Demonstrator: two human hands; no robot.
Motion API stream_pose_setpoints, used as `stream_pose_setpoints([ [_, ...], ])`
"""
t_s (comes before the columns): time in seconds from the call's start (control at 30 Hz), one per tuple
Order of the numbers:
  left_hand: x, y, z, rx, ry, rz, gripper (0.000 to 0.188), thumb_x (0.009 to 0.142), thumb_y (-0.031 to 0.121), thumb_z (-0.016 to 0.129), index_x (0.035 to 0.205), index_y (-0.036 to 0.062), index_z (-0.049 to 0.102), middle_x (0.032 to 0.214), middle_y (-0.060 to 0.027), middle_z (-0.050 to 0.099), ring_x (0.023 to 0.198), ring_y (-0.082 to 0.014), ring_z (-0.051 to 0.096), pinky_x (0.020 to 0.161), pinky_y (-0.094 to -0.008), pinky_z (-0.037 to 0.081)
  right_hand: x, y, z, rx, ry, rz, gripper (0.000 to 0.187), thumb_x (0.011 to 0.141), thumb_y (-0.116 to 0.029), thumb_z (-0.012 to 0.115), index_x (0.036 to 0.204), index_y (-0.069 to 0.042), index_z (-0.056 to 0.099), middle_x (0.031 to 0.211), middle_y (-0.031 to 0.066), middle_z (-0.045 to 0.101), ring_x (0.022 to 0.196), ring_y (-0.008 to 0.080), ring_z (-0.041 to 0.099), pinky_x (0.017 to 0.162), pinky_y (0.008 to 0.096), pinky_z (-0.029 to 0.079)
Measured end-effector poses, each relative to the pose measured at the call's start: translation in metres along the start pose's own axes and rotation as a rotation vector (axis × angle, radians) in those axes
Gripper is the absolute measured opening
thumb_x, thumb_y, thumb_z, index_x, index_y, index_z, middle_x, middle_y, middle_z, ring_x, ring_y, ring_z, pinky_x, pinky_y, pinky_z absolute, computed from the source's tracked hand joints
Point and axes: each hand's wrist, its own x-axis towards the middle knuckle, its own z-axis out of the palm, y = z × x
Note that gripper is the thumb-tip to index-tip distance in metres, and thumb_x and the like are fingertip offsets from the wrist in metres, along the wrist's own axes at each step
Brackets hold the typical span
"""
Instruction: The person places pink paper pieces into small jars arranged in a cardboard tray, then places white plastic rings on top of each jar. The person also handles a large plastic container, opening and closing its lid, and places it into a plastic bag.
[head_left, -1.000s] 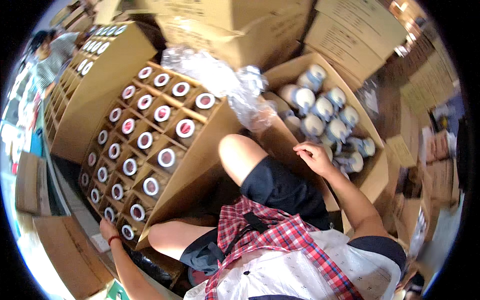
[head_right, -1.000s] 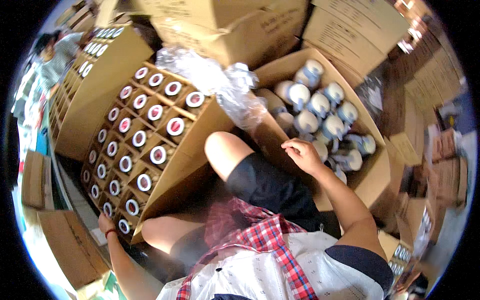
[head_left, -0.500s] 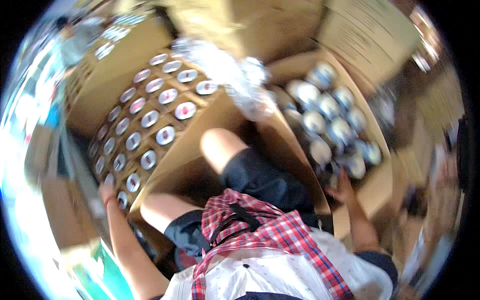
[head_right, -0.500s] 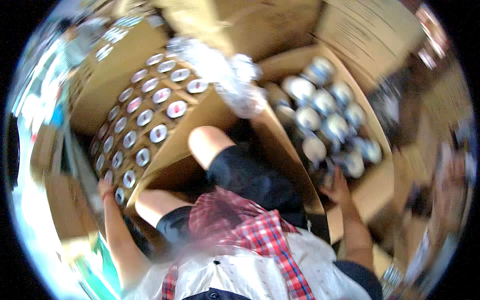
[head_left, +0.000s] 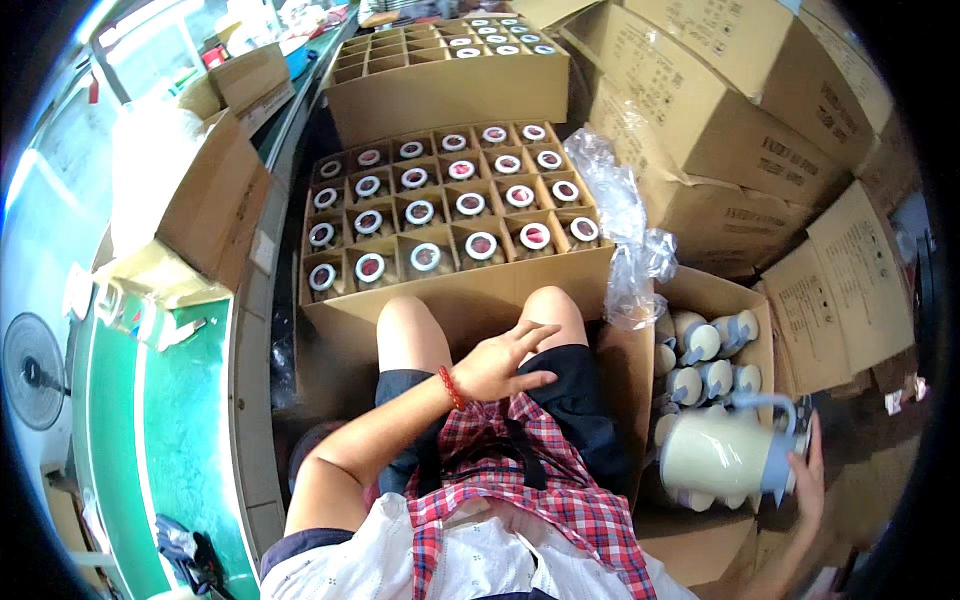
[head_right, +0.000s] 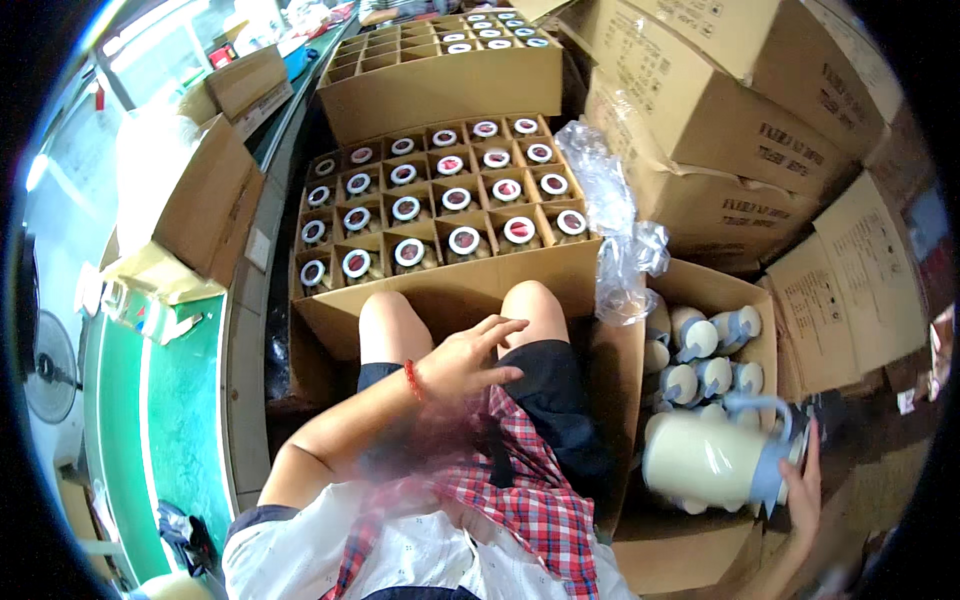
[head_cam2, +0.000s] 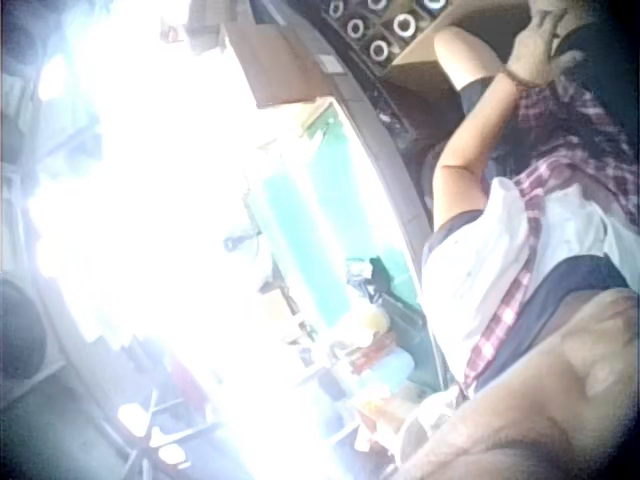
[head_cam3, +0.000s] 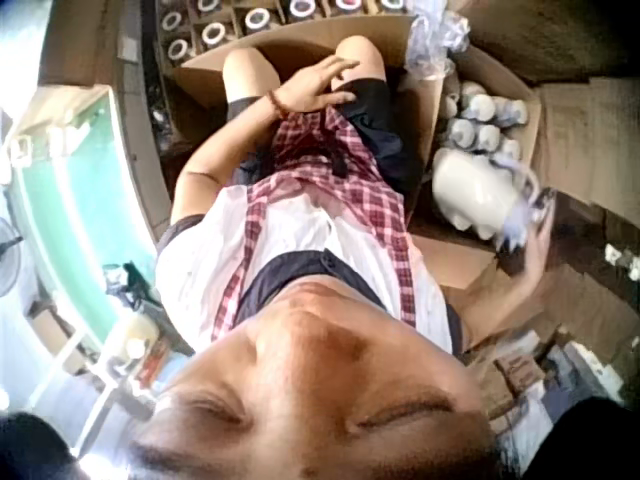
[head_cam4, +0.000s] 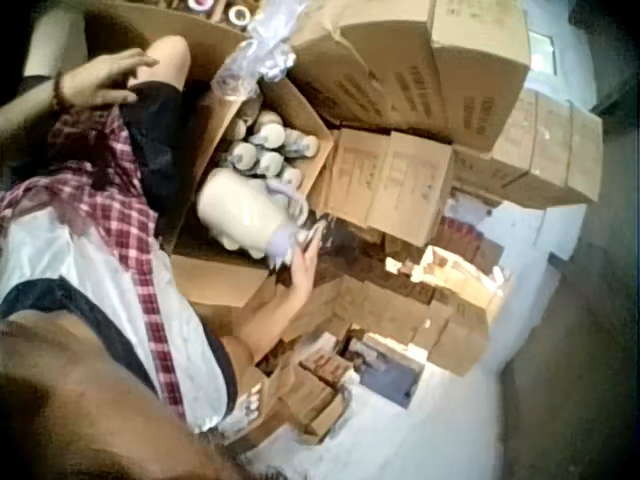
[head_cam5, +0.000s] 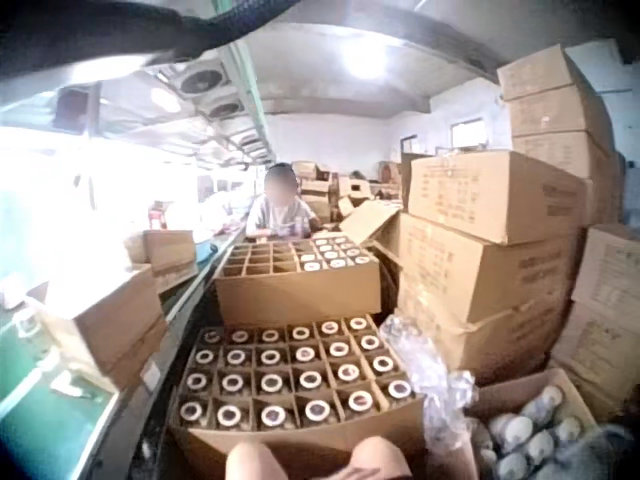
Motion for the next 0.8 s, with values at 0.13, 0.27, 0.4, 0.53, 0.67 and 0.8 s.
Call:
stream_pose_setpoints([
  [0.13,0.009,0.026,-0.007,-0.204,0.167,0.327,0.094,0.074,0.047,0.073,0.143,0.0042,0.025,0.144,-0.0228,0.027,0.134,-0.0368,0.029,0.108,-0.0431,0.026,0.043,-0.061,0.102,0.690,-0.091,-0.074,0.060,0.091,-0.033,0.040,0.146,-0.013,0.024,0.142,0.0182,0.036,0.119,0.0290,0.051,0.100,0.0422,0.042],
  [0.27,-0.011,0.026,-0.051,-0.494,0.429,0.325,0.074,0.084,0.060,0.050,0.126,-0.0009,0.050,0.141,-0.0206,0.037,0.130,-0.0319,0.037,0.105,-0.0418,0.032,0.070,-0.052,0.245,1.119,-0.544,0.140,0.055,0.094,-0.039,0.038,0.143,-0.014,0.028,0.137,0.0130,0.042,0.118,0.0293,0.051,0.101,0.0395,0.041],
  [0.4,-0.048,0.022,-0.099,-0.469,0.575,-0.041,0.062,0.098,0.046,0.029,0.094,-0.0040,0.065,0.109,-0.0183,0.064,0.102,-0.0256,0.060,0.090,-0.0360,0.046,0.080,-0.057,0.354,0.398,-0.608,-0.090,0.055,0.094,-0.026,0.047,0.139,0.000,0.028,0.141,0.0190,0.035,0.130,0.0338,0.037,0.106,0.0393,0.032],
  [0.53,-0.044,0.009,-0.071,-0.040,0.546,-0.229,0.048,0.100,0.033,0.035,0.095,-0.0051,0.064,0.097,-0.0192,0.066,0.091,-0.0277,0.063,0.082,-0.0346,0.047,0.101,-0.148,0.356,0.186,-0.096,-0.833,0.054,0.091,-0.026,0.051,0.136,0.002,0.036,0.146,0.0214,0.026,0.138,0.0360,0.021,0.111,0.0440,0.019],
  [0.67,-0.013,-0.020,-0.059,-0.331,0.696,-0.119,0.045,0.101,0.029,0.032,0.104,-0.0053,0.061,0.111,-0.0175,0.062,0.099,-0.0269,0.059,0.086,-0.0358,0.045,0.135,-0.193,0.357,-0.143,-0.097,-1.019,0.036,0.088,-0.026,0.054,0.115,-0.002,0.058,0.115,0.0168,0.056,0.113,0.0324,0.049,0.101,0.0445,0.031],
  [0.8,-0.002,-0.060,-0.061,-0.691,0.634,-0.054,0.063,0.100,0.043,0.019,0.105,-0.0056,0.059,0.125,-0.0212,0.052,0.115,-0.0266,0.050,0.103,-0.0381,0.035,0.151,-0.222,0.370,-0.140,-0.203,-1.002,0.027,0.087,-0.025,0.056,0.101,-0.004,0.064,0.090,0.0110,0.065,0.086,0.0310,0.060,0.085,0.0414,0.042],
])
